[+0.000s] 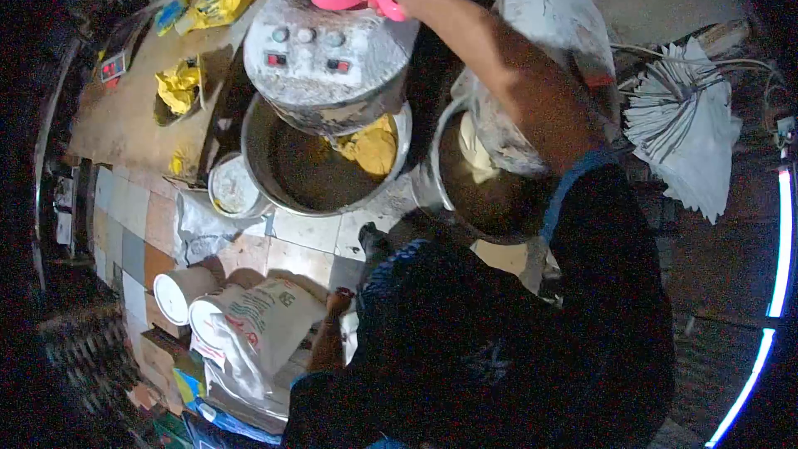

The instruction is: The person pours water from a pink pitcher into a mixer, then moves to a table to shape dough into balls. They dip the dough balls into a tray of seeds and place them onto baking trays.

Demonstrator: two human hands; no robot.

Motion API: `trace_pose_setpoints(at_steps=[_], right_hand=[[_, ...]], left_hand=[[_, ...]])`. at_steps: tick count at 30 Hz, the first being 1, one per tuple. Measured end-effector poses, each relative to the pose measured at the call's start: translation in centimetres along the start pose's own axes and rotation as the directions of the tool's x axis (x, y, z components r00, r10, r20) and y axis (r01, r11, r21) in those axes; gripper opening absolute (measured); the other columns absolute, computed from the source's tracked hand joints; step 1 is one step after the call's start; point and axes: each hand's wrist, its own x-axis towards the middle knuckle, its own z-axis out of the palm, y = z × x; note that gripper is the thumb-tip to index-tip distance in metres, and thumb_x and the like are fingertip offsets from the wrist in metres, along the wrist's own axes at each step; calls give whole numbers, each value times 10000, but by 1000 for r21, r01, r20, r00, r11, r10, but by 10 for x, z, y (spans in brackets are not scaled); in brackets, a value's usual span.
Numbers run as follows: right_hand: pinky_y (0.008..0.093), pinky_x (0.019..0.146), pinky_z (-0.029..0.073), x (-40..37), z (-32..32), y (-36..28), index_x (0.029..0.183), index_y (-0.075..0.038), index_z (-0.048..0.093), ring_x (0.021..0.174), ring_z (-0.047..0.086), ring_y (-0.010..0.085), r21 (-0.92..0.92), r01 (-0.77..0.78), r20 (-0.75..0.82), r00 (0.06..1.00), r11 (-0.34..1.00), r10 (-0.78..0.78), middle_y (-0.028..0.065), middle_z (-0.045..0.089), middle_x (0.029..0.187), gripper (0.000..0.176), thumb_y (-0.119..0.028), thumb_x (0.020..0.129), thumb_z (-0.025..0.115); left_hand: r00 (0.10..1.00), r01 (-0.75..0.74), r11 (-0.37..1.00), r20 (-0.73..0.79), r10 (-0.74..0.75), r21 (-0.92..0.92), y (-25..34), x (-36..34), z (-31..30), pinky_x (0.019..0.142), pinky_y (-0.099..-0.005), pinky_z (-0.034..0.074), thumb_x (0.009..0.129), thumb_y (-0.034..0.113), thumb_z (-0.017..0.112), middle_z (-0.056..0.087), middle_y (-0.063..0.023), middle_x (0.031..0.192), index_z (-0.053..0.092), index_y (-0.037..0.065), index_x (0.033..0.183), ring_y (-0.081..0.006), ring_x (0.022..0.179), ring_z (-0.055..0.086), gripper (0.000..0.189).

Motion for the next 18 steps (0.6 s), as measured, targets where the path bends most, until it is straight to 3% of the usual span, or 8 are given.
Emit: trace_pose_setpoints(at_steps=[1, 2, 3, 4, 6, 13, 15, 18], right_hand=[[298, 393, 409, -11, -17, 6, 721, -33, 567, 444, 521, 168, -4, -121, -32, 992, 993, 121, 112, 555, 573, 348, -367, 810, 613], [298, 393, 409, -30, -28, 9, 721, -33, 567, 444, 521, 168, -2, -147, -38, 988, 989, 147, 112, 555, 573, 348, -367, 810, 613], [312, 387, 406, -60, -37, 11, 715, -49, 572, 447, 522, 178, -53, -112, -23, 994, 992, 111, 124, 543, 565, 348, -382, 802, 620], [327, 381, 404, -86, -48, 16, 709, -64, 577, 450, 522, 188, -102, -66, -6, 998, 993, 66, 137, 531, 557, 347, -397, 795, 628], [281, 379, 433, -127, -75, 44, 899, -15, 571, 446, 511, 130, -180, 52, 120, 992, 982, -31, 76, 570, 638, 377, -382, 903, 486], [229, 403, 388, -265, -114, 161, 803, -48, 528, 453, 486, 85, -88, 130, 272, 957, 988, -102, 26, 521, 595, 392, -390, 947, 402], [424, 518, 424, -300, -119, 178, 710, -33, 545, 556, 574, 357, -289, 260, 204, 957, 921, -206, 184, 538, 584, 292, -251, 895, 485], [407, 504, 394, -338, -121, 207, 749, -10, 498, 550, 554, 345, -158, 334, 204, 932, 929, -300, 183, 503, 594, 268, -232, 900, 504]], left_hand=[[919, -367, 898, -52, 390, 244, -51, 36, 56, 606, -466, 497, 849, 447, 489, 624, -203, 772, 588, 38, 937, -406, 702, 608, 430], [1000, 29, 980, -9, -28, 198, -20, 10, 30, 614, -467, 492, 839, 450, 518, 614, -199, 775, 579, 45, 931, -394, 705, 609, 420], [976, 5, 999, -218, -12, -36, -25, 11, 53, 613, -468, 488, 804, 434, 583, 614, -204, 802, 574, 53, 934, -396, 706, 607, 403], [982, 164, 934, -36, -184, -317, -43, 25, 70, 625, -465, 485, 761, 400, 651, 614, -202, 824, 540, 67, 992, -394, 715, 604, 421], [980, 138, 968, -115, -164, -208, 16, 6, 32, 655, -458, 481, 738, 375, 679, 609, -205, 824, 490, 44, 1068, -392, 748, 597, 504], [998, 48, 999, -45, -49, -20, 107, 39, 92, 697, -439, 472, 753, 218, 644, 593, -218, 874, 467, 48, 1113, -371, 800, 587, 436], [899, 434, 746, 188, -395, -505, 165, 30, 59, 680, -432, 481, 735, 206, 653, 602, -209, 902, 492, 62, 1095, -367, 774, 602, 420], [916, 400, 820, 154, -370, -410, 177, 17, 63, 679, -432, 483, 731, 212, 656, 603, -209, 910, 495, 65, 1093, -366, 774, 604, 422]])
